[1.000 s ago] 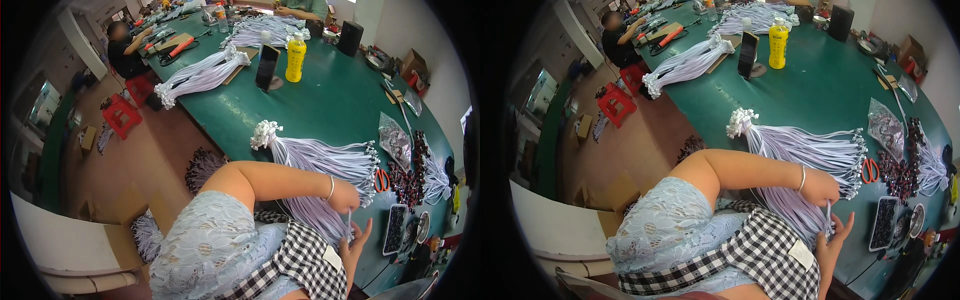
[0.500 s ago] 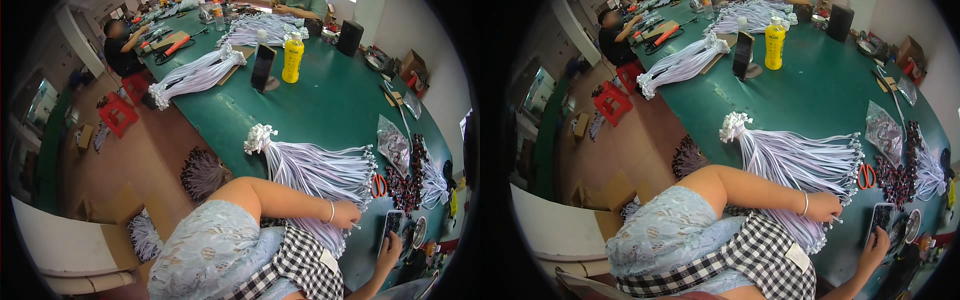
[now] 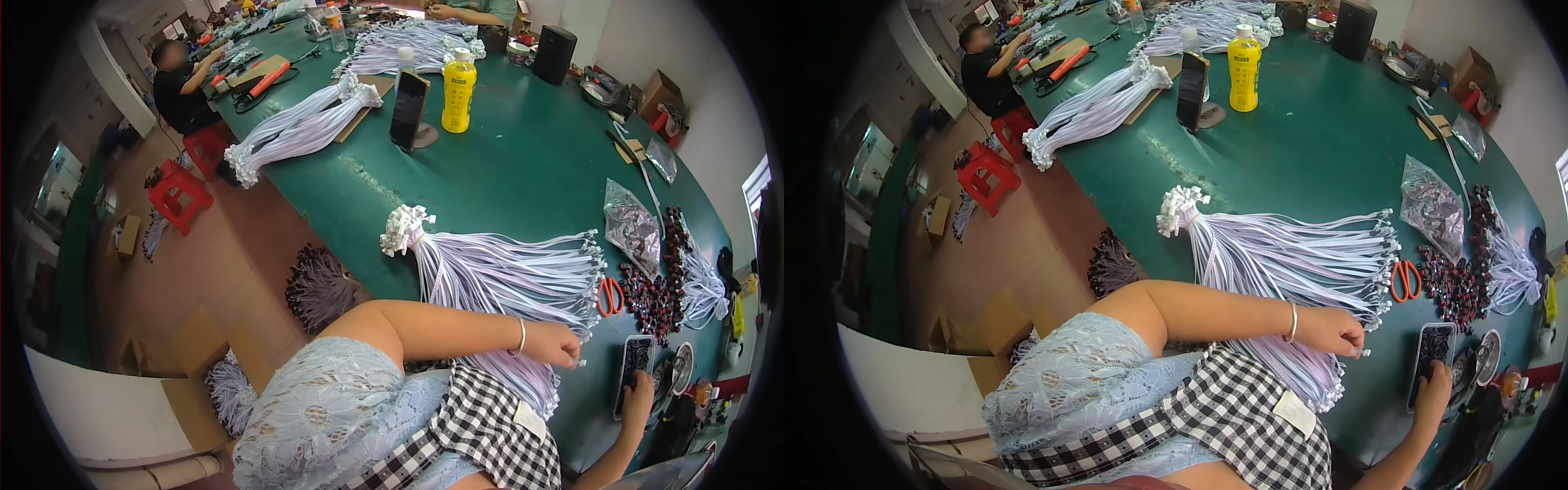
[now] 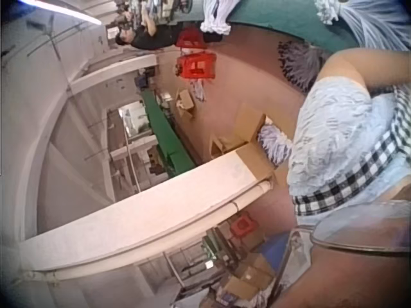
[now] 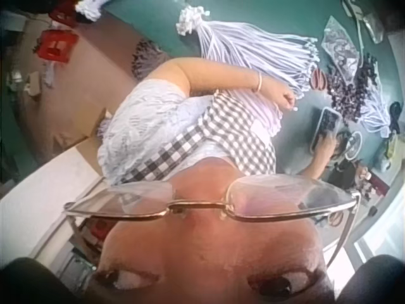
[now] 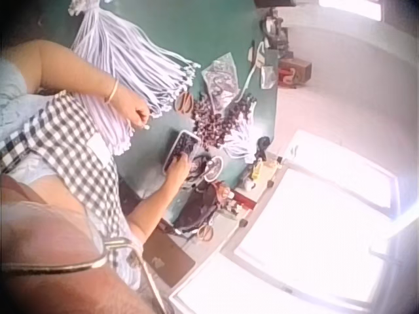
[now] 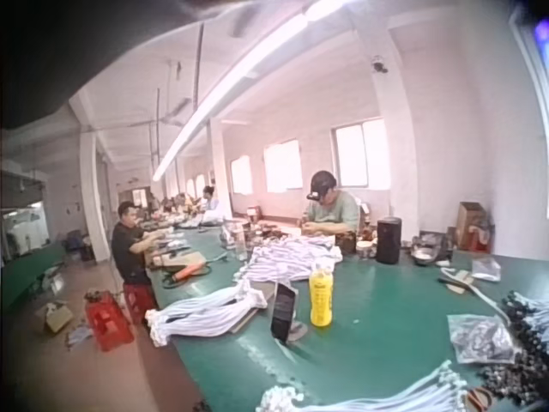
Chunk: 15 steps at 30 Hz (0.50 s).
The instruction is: The person sits at a green workbench and repeatedly picks up white cables and small black plastic clips. They insert the clips onto the ends of the cables by hand and place the finished units into a pile. The workspace contains tools like scissors and a soldering iron, but the person uses only their hands for this assembly task.
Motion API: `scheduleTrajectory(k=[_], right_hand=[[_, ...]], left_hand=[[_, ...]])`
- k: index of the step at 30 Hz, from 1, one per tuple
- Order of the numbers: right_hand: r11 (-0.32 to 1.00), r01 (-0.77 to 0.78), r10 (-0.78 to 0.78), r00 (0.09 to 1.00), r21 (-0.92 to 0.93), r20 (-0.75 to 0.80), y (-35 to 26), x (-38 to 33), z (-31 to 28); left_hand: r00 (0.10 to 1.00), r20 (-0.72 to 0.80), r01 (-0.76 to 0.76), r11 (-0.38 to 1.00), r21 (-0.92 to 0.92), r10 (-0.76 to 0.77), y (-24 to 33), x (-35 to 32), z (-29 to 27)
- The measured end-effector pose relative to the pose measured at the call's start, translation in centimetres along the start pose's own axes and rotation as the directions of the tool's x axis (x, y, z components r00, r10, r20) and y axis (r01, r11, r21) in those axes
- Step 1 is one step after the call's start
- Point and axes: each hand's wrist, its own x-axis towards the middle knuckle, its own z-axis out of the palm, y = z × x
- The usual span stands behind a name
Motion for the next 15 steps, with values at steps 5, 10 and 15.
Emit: scheduleTrajectory(k=[5,10,15], right_hand=[[0.996,-0.016,0.015,1.000,-0.093,-0.012,1.8,0.6,1.3],[0.999,-0.012,0.011,1.000,-0.050,-0.024,0.1,1.2,-0.4],[0.982,-0.068,0.076,0.996,-0.178,0.040,0.1,1.4,-0.4]], left_hand=[[0.994,-0.084,-0.068,0.997,0.041,0.071,-0.9,0.8,-0.3],[0.981,-0.034,0.179,0.963,-0.201,-0.189,0.9,-0.1,-0.6],[0.926,-0.042,0.349,0.893,-0.285,-0.376,2.2,-0.1,-0.7]])
